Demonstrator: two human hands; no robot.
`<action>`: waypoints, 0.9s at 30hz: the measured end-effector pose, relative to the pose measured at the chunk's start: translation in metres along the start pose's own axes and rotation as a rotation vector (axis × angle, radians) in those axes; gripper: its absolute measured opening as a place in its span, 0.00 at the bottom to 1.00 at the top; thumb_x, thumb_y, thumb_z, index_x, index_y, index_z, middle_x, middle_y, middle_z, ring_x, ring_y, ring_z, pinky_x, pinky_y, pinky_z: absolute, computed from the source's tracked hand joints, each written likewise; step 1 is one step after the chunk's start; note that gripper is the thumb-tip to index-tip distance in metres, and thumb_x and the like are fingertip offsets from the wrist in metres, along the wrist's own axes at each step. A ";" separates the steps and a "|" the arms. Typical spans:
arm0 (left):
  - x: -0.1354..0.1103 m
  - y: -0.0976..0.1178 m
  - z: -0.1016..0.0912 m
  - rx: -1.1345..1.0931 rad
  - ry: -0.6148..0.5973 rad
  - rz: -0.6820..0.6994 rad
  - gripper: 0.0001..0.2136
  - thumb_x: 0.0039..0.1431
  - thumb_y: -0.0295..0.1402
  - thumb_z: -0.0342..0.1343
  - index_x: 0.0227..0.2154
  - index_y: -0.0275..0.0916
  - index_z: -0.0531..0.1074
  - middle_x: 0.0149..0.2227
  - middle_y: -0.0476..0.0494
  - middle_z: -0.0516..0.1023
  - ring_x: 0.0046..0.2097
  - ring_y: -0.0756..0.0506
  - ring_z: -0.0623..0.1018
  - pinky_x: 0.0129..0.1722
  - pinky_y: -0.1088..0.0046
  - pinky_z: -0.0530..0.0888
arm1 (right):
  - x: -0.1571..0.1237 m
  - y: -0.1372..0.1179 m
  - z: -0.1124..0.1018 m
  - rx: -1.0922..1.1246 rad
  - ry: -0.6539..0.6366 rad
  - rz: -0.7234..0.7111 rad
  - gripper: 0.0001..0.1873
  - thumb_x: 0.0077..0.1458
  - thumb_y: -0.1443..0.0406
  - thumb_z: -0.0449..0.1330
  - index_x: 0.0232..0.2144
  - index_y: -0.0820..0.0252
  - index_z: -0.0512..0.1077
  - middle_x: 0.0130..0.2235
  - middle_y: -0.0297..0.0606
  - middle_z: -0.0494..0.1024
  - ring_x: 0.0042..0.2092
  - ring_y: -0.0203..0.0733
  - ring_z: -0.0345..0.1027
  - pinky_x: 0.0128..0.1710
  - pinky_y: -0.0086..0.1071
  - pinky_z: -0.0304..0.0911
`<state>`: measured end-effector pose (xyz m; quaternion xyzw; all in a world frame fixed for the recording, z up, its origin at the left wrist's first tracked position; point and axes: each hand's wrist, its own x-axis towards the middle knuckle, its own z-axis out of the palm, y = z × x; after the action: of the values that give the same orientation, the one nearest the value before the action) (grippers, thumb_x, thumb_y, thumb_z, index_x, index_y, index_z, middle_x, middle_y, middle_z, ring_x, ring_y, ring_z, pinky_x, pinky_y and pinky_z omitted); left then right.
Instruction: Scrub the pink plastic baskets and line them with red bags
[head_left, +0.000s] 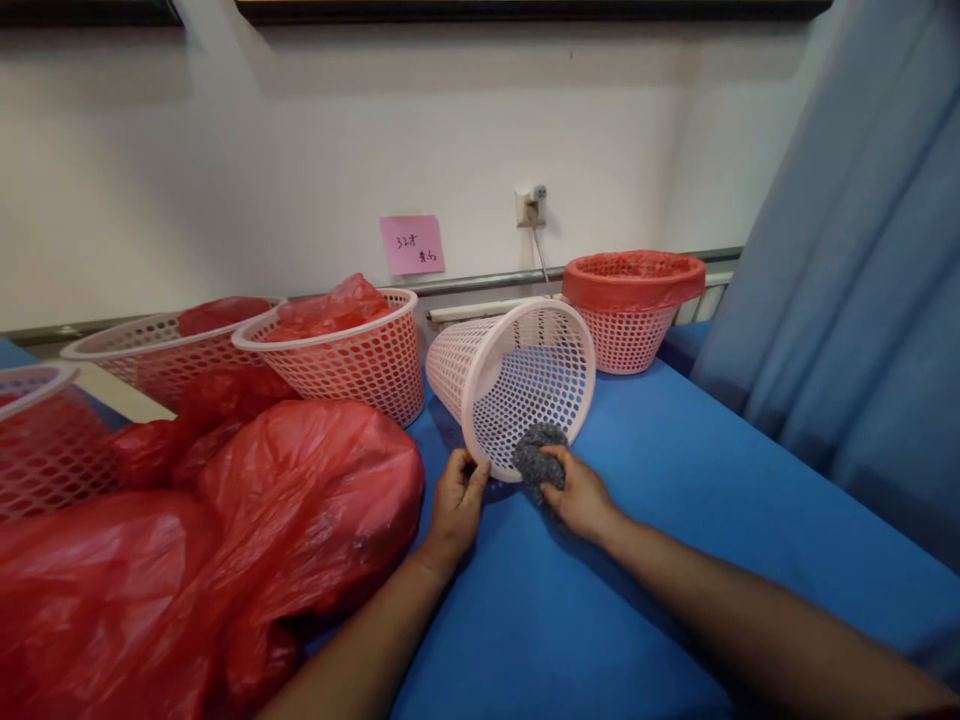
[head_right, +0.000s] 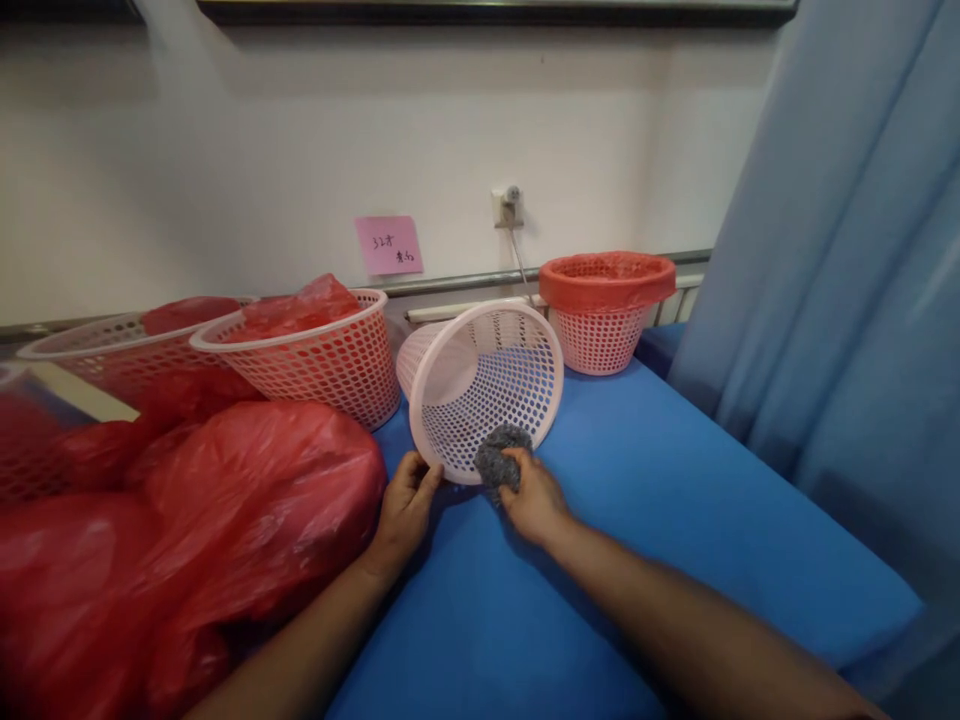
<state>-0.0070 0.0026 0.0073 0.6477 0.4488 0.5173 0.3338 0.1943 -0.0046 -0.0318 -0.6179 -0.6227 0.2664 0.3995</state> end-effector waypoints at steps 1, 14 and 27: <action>-0.001 0.000 0.000 -0.006 0.004 -0.004 0.13 0.66 0.45 0.53 0.35 0.39 0.68 0.34 0.49 0.73 0.36 0.47 0.75 0.38 0.70 0.75 | -0.011 -0.008 0.006 0.043 -0.010 -0.036 0.28 0.50 0.69 0.63 0.55 0.54 0.69 0.50 0.39 0.79 0.51 0.44 0.75 0.55 0.39 0.69; -0.011 -0.003 -0.003 0.057 -0.018 0.097 0.18 0.59 0.50 0.56 0.40 0.39 0.73 0.39 0.40 0.80 0.44 0.38 0.79 0.45 0.59 0.78 | -0.019 -0.098 -0.011 0.291 -0.051 -0.529 0.26 0.53 0.70 0.62 0.54 0.50 0.72 0.49 0.38 0.77 0.51 0.44 0.73 0.55 0.42 0.69; -0.002 0.009 -0.011 0.212 0.040 0.052 0.14 0.70 0.43 0.44 0.29 0.42 0.62 0.25 0.53 0.68 0.27 0.48 0.70 0.28 0.72 0.68 | 0.048 0.027 -0.064 -0.015 0.114 0.023 0.22 0.40 0.73 0.62 0.41 0.55 0.80 0.31 0.36 0.81 0.35 0.49 0.77 0.46 0.47 0.72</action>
<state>-0.0155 -0.0030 0.0172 0.6802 0.4907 0.4884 0.2409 0.2663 0.0344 -0.0112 -0.6421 -0.5937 0.2306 0.4265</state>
